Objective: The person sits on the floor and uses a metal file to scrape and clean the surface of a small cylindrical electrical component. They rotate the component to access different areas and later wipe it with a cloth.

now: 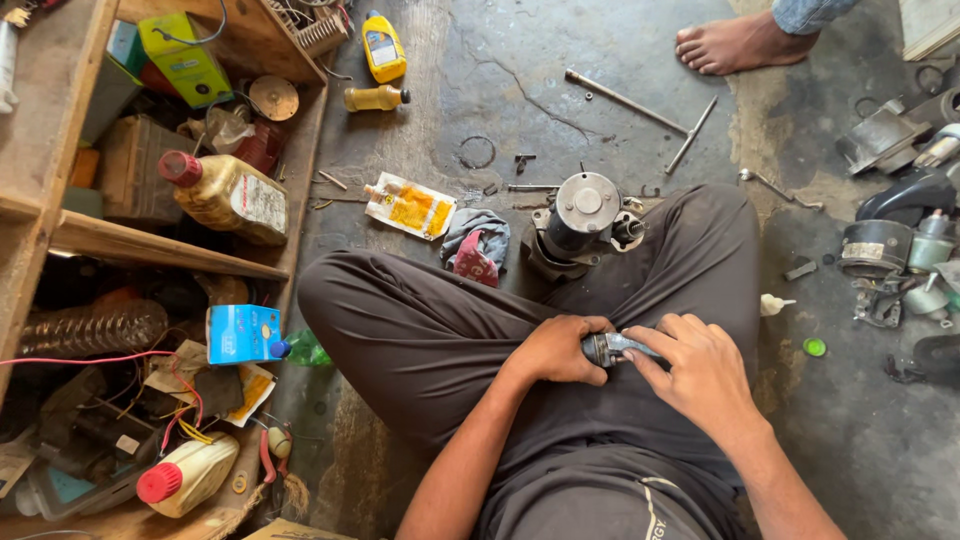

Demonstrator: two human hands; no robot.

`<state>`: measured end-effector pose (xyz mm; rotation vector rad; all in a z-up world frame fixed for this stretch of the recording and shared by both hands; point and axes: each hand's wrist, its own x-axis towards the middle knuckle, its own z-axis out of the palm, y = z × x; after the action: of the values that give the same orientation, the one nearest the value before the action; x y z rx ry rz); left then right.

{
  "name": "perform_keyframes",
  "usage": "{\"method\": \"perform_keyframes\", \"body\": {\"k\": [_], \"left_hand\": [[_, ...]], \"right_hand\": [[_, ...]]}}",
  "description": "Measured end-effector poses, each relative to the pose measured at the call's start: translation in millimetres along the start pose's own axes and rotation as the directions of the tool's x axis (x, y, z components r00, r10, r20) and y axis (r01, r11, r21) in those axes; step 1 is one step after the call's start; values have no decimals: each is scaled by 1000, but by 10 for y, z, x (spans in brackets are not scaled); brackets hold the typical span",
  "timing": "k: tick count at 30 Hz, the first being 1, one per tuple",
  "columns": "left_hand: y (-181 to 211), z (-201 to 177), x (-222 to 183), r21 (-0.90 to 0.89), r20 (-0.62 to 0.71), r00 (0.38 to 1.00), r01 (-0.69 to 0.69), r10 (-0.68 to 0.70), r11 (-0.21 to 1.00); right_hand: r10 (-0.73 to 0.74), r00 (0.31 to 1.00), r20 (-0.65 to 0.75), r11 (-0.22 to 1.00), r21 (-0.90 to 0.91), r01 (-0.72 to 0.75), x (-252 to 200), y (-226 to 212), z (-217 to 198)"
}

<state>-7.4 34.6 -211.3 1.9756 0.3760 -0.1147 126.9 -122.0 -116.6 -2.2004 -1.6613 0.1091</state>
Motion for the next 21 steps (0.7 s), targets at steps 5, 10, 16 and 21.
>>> {"method": "perform_keyframes", "body": {"k": [5, 10, 16, 21], "left_hand": [[6, 12, -9, 3, -11, 1000, 0, 0, 1000], [4, 37, -15, 35, -18, 1000, -8, 8, 999], [-11, 53, -5, 66, -22, 1000, -8, 9, 998], [7, 40, -15, 48, -25, 1000, 6, -5, 999]], "right_hand": [[-27, 1000, -3, 1000, 15, 27, -12, -14, 72], [-64, 998, 16, 998, 12, 63, 13, 38, 64], [-70, 997, 37, 997, -8, 70, 20, 44, 53], [-46, 997, 58, 999, -13, 47, 39, 49, 54]]}}
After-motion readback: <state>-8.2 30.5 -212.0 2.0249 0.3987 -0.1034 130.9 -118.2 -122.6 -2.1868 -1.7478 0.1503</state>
